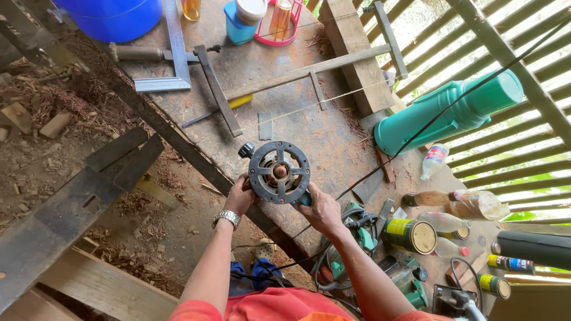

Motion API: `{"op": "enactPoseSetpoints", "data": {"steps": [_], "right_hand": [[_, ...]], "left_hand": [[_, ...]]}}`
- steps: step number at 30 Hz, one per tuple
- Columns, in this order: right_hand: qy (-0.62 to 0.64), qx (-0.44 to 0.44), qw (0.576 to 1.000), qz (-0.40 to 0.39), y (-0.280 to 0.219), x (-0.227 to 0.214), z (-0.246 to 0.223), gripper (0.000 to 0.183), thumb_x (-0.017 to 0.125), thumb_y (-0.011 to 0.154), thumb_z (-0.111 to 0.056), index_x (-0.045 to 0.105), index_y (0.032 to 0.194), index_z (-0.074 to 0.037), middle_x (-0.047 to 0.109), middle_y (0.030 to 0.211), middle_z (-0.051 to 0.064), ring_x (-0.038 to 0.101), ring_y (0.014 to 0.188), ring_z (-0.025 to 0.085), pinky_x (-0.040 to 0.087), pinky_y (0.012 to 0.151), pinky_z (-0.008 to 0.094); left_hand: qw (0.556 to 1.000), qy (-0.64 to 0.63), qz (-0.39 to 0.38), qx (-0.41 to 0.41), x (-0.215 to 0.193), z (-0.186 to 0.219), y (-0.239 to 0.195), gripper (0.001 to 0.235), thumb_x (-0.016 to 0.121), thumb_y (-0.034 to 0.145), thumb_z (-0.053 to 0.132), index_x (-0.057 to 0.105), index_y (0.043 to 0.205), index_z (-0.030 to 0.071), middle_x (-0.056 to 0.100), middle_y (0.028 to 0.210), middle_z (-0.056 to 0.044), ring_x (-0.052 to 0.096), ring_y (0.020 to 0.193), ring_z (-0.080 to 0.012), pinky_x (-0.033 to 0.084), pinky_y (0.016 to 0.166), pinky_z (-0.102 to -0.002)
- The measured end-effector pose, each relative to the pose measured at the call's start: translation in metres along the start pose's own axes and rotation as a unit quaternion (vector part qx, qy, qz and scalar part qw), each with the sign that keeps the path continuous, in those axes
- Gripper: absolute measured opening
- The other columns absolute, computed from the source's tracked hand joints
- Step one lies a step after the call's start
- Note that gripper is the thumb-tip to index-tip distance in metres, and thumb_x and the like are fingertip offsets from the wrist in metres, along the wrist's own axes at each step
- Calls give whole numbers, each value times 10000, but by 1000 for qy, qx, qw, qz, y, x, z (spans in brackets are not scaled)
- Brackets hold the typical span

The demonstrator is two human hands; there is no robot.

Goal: The person assembles a handheld woodworking router by inserting a bit into the collet and tightening it with a wrench. They then attach the base plate to the motor housing and secure it with screws using a screwdriver.

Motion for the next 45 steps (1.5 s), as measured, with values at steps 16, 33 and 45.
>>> {"op": "enactPoseSetpoints", "data": {"steps": [16, 33, 45], "right_hand": [[100, -9, 991, -92, 63, -24, 16, 453, 719, 790, -201, 669, 1238, -149, 733, 868, 39, 628, 655, 132, 571, 642, 355], [147, 1, 984, -98, 105, -66, -13, 497, 852, 737, -400, 771, 1152, -139, 719, 774, 82, 641, 598, 176, 539, 538, 367], [118, 10, 984, -131, 102, -62, -6, 505, 812, 807, -469, 772, 1158, -109, 643, 676, 115, 603, 535, 179, 509, 512, 375]], "left_hand": [[932, 346, -14, 109, 21, 66, -3, 1122, 960, 656, 343, 296, 1508, 37, 604, 1373, -204, 552, 1311, -363, 399, 1136, -509], [962, 245, -19, 119, 21, 48, 50, 1329, 968, 560, 346, 131, 1539, 18, 455, 1465, -216, 511, 1347, -326, 444, 1113, -429], [943, 327, -7, 62, 36, 77, 22, 1369, 991, 503, 381, 164, 1552, 80, 466, 1479, -202, 501, 1356, -344, 442, 1125, -459]]}}
Point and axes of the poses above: each hand's wrist, its own y-axis towards the middle knuckle, its own x-axis out of the palm, z = x × y, the point moved 3 cm from there along y, towards the middle knuckle
